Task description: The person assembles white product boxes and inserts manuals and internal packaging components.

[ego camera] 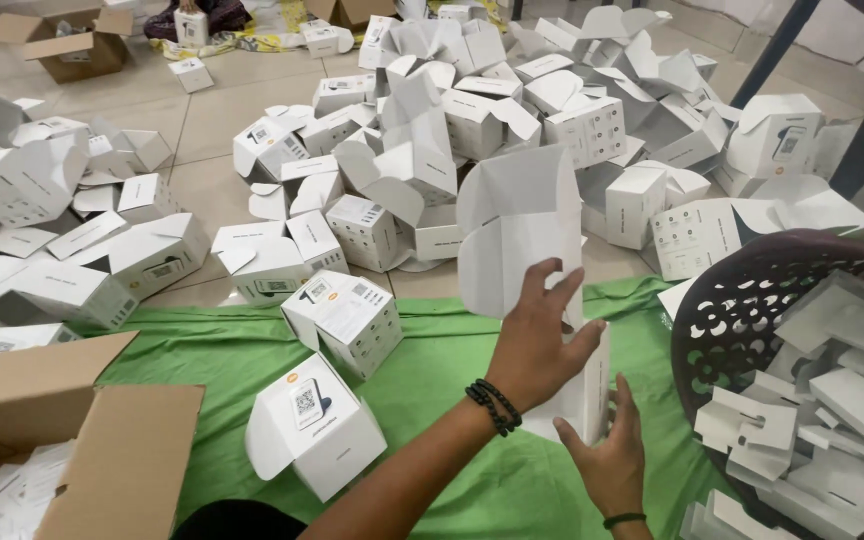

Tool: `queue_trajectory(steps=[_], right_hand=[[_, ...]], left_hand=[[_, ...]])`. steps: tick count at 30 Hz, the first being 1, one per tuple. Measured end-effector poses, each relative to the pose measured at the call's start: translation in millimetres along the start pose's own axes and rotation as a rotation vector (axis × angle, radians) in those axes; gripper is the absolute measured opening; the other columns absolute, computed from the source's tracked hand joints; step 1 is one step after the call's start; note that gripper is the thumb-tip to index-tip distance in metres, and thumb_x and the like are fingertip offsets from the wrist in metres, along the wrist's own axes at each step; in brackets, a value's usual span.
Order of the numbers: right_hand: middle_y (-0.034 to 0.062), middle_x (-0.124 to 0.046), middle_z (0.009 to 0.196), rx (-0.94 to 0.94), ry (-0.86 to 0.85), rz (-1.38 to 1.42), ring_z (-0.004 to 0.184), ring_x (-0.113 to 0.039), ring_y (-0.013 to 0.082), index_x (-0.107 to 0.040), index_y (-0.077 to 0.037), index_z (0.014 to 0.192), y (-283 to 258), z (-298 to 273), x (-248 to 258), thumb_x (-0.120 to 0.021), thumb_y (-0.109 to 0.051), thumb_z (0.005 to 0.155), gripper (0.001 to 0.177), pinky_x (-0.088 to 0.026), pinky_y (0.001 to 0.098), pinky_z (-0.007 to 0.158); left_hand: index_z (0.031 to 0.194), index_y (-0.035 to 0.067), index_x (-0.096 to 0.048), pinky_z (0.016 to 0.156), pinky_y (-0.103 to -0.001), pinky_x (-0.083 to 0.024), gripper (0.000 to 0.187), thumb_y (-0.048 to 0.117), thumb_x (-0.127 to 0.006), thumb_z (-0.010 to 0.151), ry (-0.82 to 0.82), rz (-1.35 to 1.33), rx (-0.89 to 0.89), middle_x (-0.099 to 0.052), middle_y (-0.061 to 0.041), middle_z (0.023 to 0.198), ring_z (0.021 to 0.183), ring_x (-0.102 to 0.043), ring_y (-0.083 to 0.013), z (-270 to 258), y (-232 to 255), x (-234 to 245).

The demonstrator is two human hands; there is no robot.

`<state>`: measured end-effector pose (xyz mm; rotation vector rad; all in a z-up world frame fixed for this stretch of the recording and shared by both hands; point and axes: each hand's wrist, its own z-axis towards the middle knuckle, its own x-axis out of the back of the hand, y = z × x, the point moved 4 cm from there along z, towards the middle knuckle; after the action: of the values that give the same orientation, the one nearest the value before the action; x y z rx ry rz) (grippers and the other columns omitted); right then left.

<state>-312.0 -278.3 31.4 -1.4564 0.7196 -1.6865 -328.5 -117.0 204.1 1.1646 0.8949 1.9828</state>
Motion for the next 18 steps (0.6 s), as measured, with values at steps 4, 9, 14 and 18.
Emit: queue_trajectory(steps=[4,9,14,18], right_hand=[[0.0185,-0.055,0.139,-0.360,-0.203,0.347,0.120,-0.062,0.0318,-0.031,-0.016,0.160,53.3,-31.7,-32.7,-0.073,-0.039,0.080,0.093,-0.052,0.0469,0.099],[0.0139,-0.059,0.138,-0.657,-0.308,0.559,0.119,-0.060,0.0294,-0.041,-0.017,0.155,86.4,-63.4,-56.6,-0.053,-0.040,0.094,0.066,-0.051,0.0527,0.096],[0.0151,-0.059,0.140,-0.562,-0.329,0.349,0.123,-0.061,0.0320,-0.042,-0.015,0.154,140.9,-66.8,-81.1,-0.054,-0.039,0.095,0.064,-0.050,0.0517,0.102],[0.0189,-0.061,0.140,-0.345,-0.404,-0.046,0.124,-0.065,0.0338,-0.044,-0.008,0.151,152.8,-67.3,-87.5,-0.066,-0.037,0.089,0.071,-0.052,0.0474,0.108]], left_hand=[[0.148,0.007,-0.048,0.097,-0.043,-0.055,0.071,0.037,-0.070,0.087,-0.095,0.068,-0.034,-0.036,-0.021,0.159,0.117,-0.064,-0.0368,-21.3,-30.5,-20.2],[0.147,0.012,-0.053,0.108,-0.051,-0.045,0.067,0.037,-0.071,0.087,-0.265,0.272,-0.063,-0.038,-0.017,0.161,0.140,-0.045,-0.0390,-61.7,-75.3,-36.9],[0.144,0.010,-0.051,0.117,-0.054,-0.032,0.068,0.030,-0.076,0.084,-0.222,0.523,0.062,-0.037,-0.018,0.157,0.145,-0.034,-0.0388,-114.8,-141.7,-39.3],[0.150,0.009,-0.041,0.117,-0.051,-0.033,0.078,0.030,-0.077,0.084,-0.280,0.470,0.326,-0.031,-0.018,0.160,0.145,-0.034,-0.0383,-164.2,-199.3,-37.8]])
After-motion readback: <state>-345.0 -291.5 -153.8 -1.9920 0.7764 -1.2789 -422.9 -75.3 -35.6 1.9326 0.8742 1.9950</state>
